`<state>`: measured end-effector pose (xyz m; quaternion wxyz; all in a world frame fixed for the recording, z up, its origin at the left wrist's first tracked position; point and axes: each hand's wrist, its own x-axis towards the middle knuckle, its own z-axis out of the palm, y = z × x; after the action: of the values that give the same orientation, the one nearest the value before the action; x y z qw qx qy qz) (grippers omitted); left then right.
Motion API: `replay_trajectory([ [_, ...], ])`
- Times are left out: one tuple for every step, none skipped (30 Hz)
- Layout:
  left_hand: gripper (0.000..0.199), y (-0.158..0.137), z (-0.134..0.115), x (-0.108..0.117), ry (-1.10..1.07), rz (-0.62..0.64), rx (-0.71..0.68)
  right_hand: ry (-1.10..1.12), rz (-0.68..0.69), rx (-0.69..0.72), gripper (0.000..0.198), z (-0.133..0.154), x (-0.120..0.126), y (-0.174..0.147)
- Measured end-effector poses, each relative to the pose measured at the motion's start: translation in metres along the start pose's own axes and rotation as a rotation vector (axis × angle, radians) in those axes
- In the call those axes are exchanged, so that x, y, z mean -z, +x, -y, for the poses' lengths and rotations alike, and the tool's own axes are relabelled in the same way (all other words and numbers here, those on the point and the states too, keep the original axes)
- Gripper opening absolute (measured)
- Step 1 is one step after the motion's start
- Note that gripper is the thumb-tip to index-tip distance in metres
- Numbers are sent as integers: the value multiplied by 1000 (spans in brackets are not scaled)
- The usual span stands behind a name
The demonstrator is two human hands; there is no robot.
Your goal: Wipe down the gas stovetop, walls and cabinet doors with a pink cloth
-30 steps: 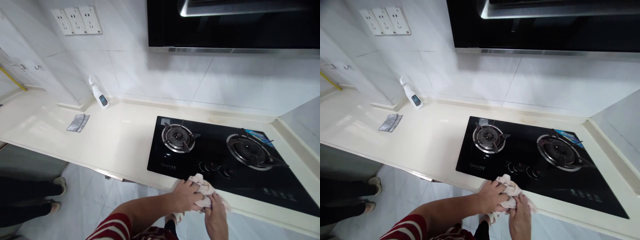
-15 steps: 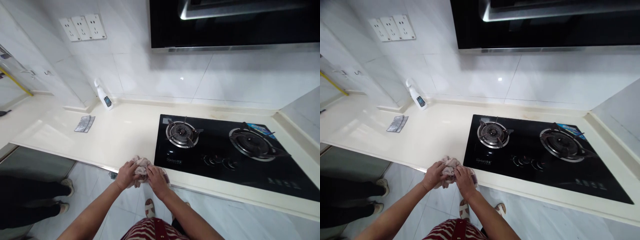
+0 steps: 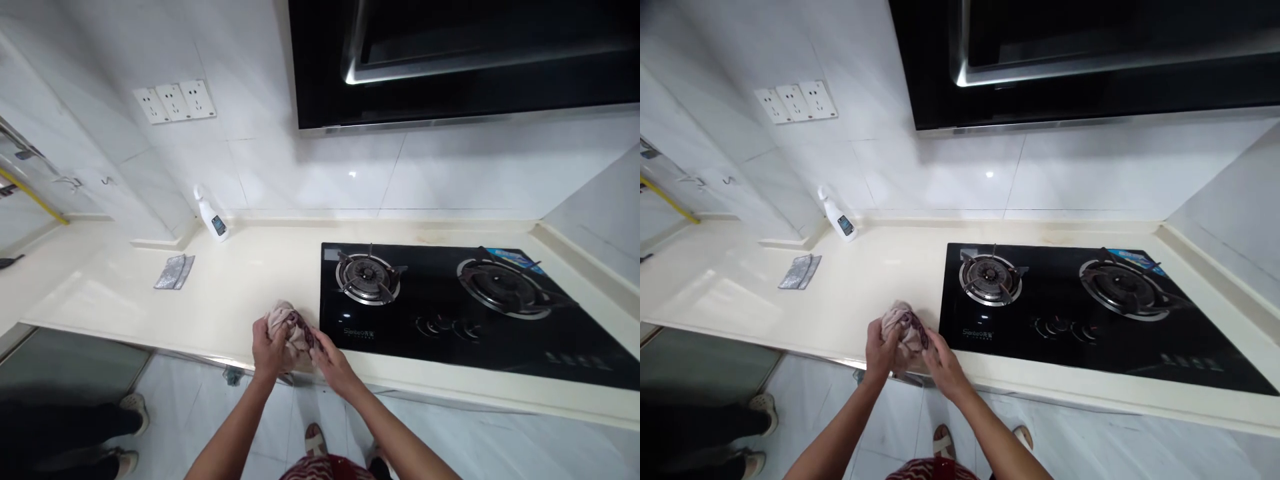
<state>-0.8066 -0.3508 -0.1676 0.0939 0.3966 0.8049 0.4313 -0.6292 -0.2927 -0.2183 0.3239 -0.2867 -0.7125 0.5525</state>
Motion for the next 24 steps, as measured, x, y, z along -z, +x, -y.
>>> replay_trajectory([
  [45,2,-2,-6,37,-10,-25,-147,-36,10,51,-10,8,-3],
  [43,2,-2,-13,67,-5,-46,-289,-71,26,49,-21,15,-8],
  [44,1,-2,-19,103,12,-74,-417,-100,51,45,-32,22,-14],
  [46,-2,-1,-24,156,34,-116,-528,-126,86,43,-42,27,-20],
  [52,-4,2,-29,227,54,-172,-627,-151,128,41,-50,32,-26],
  [60,-6,5,-33,312,70,-239,-717,-171,172,41,-56,37,-31],
  [69,-6,10,-35,400,78,-312,-798,-182,210,41,-60,41,-35],
  [75,-5,14,-37,481,83,-379,-870,-183,239,42,-62,45,-37],
  [80,-2,19,-37,541,90,-433,-934,-172,260,44,-62,48,-38],
  [84,2,23,-38,571,108,-472,-988,-155,277,46,-62,51,-37],
  [86,7,26,-38,585,137,-509,-1032,-139,291,47,-61,54,-35],
  [86,13,28,-38,589,174,-548,-1066,-123,302,49,-61,56,-33],
  [84,19,29,-39,588,212,-586,-1089,-109,309,51,-60,57,-30],
  [80,24,30,-41,583,243,-622,-1106,-94,312,53,-59,58,-28],
  [74,29,29,-44,574,262,-650,-1118,-80,313,54,-59,59,-27],
  [68,34,27,-47,563,272,-669,-1127,-70,314,56,-59,59,-26],
  [62,40,24,-52,551,272,-676,-1133,-64,315,58,-59,59,-25],
  [58,45,21,-58,540,270,-676,-1137,-63,317,59,-59,59,-25],
  [56,52,17,-65,531,266,-667,-1139,-68,319,59,-59,59,-25],
  [53,59,12,-72,525,262,-651,-1143,-76,318,59,-59,59,-26],
  [51,68,7,-80,522,257,-625,-1151,-83,319,60,-60,59,-26],
  [50,78,2,-88,521,249,-589,-1163,-86,329,60,-60,59,-26],
  [50,89,-4,-95,522,242,-543,-1182,-89,344,61,-61,59,-25],
  [51,101,-10,-103,523,240,-489,-1207,-96,363,62,-62,60,-25],
])
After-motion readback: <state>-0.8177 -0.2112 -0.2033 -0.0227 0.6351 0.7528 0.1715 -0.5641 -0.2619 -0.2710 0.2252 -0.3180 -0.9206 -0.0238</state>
